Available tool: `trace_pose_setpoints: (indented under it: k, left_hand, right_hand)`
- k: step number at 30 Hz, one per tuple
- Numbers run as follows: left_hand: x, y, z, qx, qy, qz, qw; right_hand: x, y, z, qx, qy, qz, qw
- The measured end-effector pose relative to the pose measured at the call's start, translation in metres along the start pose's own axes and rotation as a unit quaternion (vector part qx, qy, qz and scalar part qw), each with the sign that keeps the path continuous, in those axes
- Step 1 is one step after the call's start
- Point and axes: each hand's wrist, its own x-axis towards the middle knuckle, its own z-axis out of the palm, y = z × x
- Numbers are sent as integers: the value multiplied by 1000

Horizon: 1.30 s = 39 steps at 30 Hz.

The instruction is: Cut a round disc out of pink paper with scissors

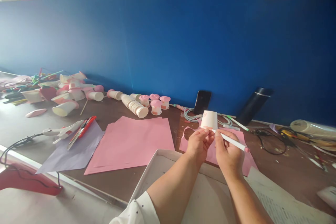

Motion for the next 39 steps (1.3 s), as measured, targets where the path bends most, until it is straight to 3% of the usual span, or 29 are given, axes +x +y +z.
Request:
trace_pose_setpoints:
  k: [17, 21, 24, 28, 33, 39]
  left_hand:
    - [2, -2, -2, -6, 12, 6, 1000]
    - [2, -1, -1, -18, 25, 13, 999]
    - [1, 1, 2, -26, 38, 22, 999]
    - [0, 3, 5, -40, 46, 27, 998]
    - [-2, 4, 7, -50, 13, 21, 998]
    - [-4, 1, 7, -19, -24, 12, 999]
  right_hand:
    - [1, -1, 1, 18, -14, 21, 1000]
    - [0, 1, 1, 49, 17, 21, 998]
    - [0, 1, 0, 41, 29, 59, 997]
    - [4, -1, -2, 57, 20, 165, 984]
    - [11, 4, 1, 179, 10, 296, 938]
    - [18, 12, 4, 440, 7, 402, 803]
